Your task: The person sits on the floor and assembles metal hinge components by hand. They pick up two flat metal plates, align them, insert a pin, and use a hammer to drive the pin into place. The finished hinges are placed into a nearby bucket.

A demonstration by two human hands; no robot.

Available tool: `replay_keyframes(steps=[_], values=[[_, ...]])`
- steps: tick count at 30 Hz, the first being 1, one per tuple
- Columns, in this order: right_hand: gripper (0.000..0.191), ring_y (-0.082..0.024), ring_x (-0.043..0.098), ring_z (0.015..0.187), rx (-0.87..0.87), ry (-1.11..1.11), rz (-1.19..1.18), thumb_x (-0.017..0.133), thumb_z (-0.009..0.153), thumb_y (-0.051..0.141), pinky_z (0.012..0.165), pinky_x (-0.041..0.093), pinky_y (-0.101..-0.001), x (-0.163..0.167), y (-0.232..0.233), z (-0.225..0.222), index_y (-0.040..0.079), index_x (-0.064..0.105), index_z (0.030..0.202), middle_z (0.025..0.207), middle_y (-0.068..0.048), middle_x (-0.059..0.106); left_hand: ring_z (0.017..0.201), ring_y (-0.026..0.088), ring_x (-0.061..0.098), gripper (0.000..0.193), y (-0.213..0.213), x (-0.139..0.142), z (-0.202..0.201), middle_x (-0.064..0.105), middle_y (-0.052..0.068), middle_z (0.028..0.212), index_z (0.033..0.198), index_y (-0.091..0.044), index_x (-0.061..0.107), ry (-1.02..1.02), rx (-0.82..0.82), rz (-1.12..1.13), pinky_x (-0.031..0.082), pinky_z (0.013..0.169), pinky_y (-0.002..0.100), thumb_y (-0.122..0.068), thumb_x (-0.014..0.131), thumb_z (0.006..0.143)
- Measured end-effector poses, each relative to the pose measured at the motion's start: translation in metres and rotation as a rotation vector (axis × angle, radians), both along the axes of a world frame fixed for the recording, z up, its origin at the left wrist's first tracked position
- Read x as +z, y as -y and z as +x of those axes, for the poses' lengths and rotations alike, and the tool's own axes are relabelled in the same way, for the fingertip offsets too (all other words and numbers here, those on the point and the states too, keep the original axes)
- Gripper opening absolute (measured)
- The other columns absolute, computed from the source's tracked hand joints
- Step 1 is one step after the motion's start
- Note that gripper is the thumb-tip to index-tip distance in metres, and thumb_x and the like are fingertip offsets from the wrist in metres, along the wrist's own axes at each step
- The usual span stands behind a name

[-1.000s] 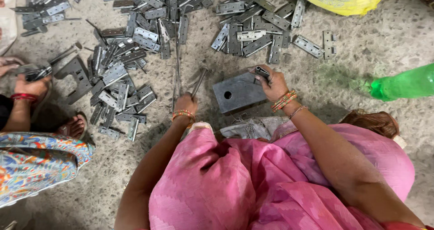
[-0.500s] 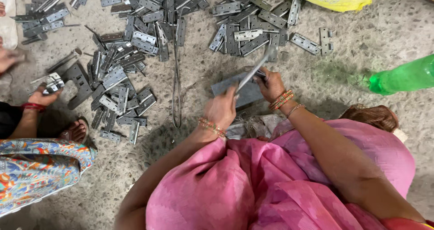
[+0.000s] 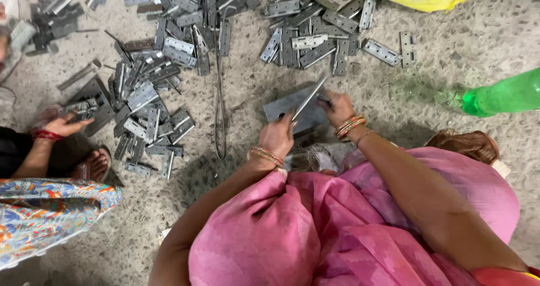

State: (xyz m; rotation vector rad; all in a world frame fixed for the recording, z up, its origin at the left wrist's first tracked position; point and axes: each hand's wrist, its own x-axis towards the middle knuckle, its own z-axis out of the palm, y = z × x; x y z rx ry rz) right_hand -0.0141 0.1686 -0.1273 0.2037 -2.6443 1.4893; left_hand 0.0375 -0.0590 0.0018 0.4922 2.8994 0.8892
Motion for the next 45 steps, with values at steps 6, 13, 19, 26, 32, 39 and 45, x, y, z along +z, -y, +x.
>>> replay_keyframes(steps=[6,13,19,26,32,39,45], values=[[0.027,-0.026,0.061,0.058,0.025,-0.011,0.046,0.072,0.094,0.006,0.058,0.050,-0.0389,-0.004,-0.001,0.006,0.009,0.072,0.121,0.078,-0.021,0.066,0.076,0.040,0.072,0.036,0.007,-0.014,0.004,0.073,0.021,0.099,0.139,-0.009,0.057,-0.174,0.058,0.189,0.057,0.063,0.048,-0.012,0.059,0.103],[0.032,-0.030,0.064,0.066,0.044,-0.081,-0.015,0.068,0.093,0.007,0.060,0.051,-0.0395,0.003,-0.002,0.002,0.008,0.068,0.126,0.081,-0.019,0.067,0.064,0.042,0.069,0.038,-0.010,-0.030,-0.002,0.073,0.021,0.088,0.135,-0.008,0.060,-0.124,-0.037,0.018,0.053,0.055,0.052,-0.017,0.061,0.098],[0.025,-0.031,0.067,0.071,-0.043,0.044,0.036,0.072,0.098,0.013,0.066,0.054,-0.0387,0.002,-0.003,-0.003,0.005,0.072,0.122,0.090,-0.020,0.073,0.070,0.044,0.070,0.025,0.025,-0.080,-0.019,0.069,0.024,0.074,0.122,-0.012,0.069,-0.004,0.276,0.052,0.053,0.058,0.055,-0.023,0.063,0.100],[0.021,-0.031,0.077,0.089,-0.354,0.715,-0.957,0.064,0.099,0.011,0.075,0.065,-0.0457,0.008,-0.012,-0.020,-0.002,0.067,0.115,0.099,-0.015,0.078,0.078,0.045,0.071,0.029,0.112,-0.104,-0.037,0.071,0.026,0.083,0.125,-0.013,0.068,0.213,0.463,-0.215,0.056,0.068,0.056,-0.020,0.058,0.099],[0.017,-0.032,0.078,0.087,-0.248,0.756,-1.156,0.062,0.097,0.007,0.072,0.067,-0.0491,0.027,-0.001,-0.025,-0.003,0.063,0.111,0.097,-0.017,0.075,0.087,0.042,0.073,0.028,0.109,-0.091,-0.050,0.073,0.023,0.096,0.124,-0.012,0.069,0.166,0.352,-0.438,0.059,0.077,0.054,-0.022,0.062,0.098],[0.028,-0.030,0.074,0.084,-0.227,0.611,-0.634,0.073,0.094,0.022,0.073,0.060,-0.0431,-0.003,0.006,-0.021,-0.001,0.071,0.110,0.099,-0.015,0.077,0.088,0.034,0.074,0.059,-0.022,-0.085,-0.055,0.076,0.018,0.099,0.124,-0.003,0.067,0.050,-0.074,0.165,0.059,0.077,0.044,-0.036,0.085,0.077],[0.060,-0.028,0.072,0.091,-0.108,0.535,-0.031,0.066,0.103,0.058,0.086,0.057,-0.0453,-0.013,0.006,-0.018,-0.001,0.075,0.115,0.103,-0.021,0.076,0.090,0.025,0.075,0.038,-0.038,-0.075,-0.063,0.080,0.013,0.103,0.114,-0.004,0.073,0.400,0.047,0.373,0.060,0.080,0.038,-0.020,0.085,0.082]])
